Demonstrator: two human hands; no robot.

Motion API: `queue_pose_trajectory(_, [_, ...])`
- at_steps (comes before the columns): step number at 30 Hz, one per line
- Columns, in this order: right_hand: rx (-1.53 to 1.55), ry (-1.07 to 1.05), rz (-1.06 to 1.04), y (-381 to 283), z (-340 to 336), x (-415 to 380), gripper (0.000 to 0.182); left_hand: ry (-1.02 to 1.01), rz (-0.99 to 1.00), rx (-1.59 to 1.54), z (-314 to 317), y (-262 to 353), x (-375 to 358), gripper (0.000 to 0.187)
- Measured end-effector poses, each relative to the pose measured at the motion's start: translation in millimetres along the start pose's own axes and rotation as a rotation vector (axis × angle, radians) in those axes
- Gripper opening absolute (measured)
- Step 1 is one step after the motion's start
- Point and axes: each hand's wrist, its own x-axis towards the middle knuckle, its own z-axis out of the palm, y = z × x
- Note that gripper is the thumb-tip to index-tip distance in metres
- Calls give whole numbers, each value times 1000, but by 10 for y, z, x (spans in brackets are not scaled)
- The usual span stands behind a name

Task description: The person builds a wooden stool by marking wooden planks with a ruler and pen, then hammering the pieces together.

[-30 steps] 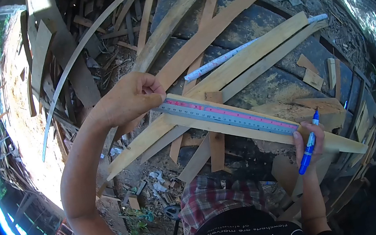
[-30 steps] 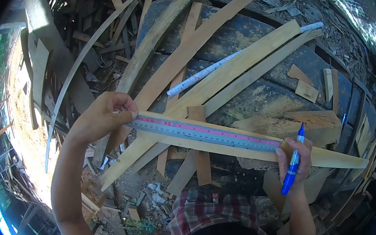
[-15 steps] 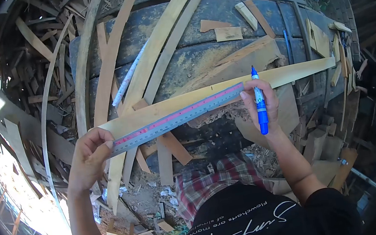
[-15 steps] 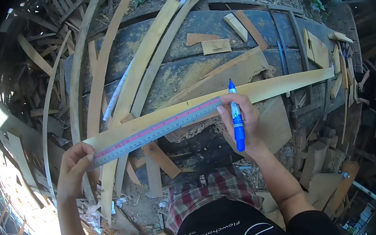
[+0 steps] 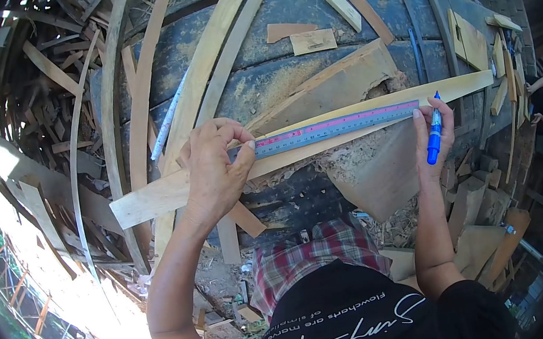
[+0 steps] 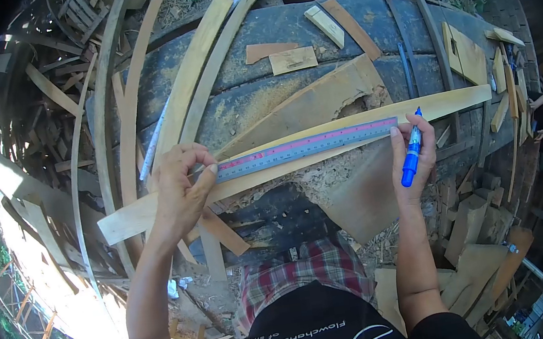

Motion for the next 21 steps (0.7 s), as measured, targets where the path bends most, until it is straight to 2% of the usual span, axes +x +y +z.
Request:
queue_pose_trajectory(2, [4,-1,-1,71,-13,47,29,52,-21,-29,119,8,-4,11])
queue_pose_trajectory(4, [-167,-9,-78,137,1,83,29,59,-36,-30,237,-30,-20,11])
queue_pose_trajectory(9, [-145,-12,-85,125,29,81,30,98,-99,-64,324,1,-31,9])
queue_pose_trajectory(21, [-119,-19,-134,185,68,75,33,164,-115,-73,368,20,-56,7])
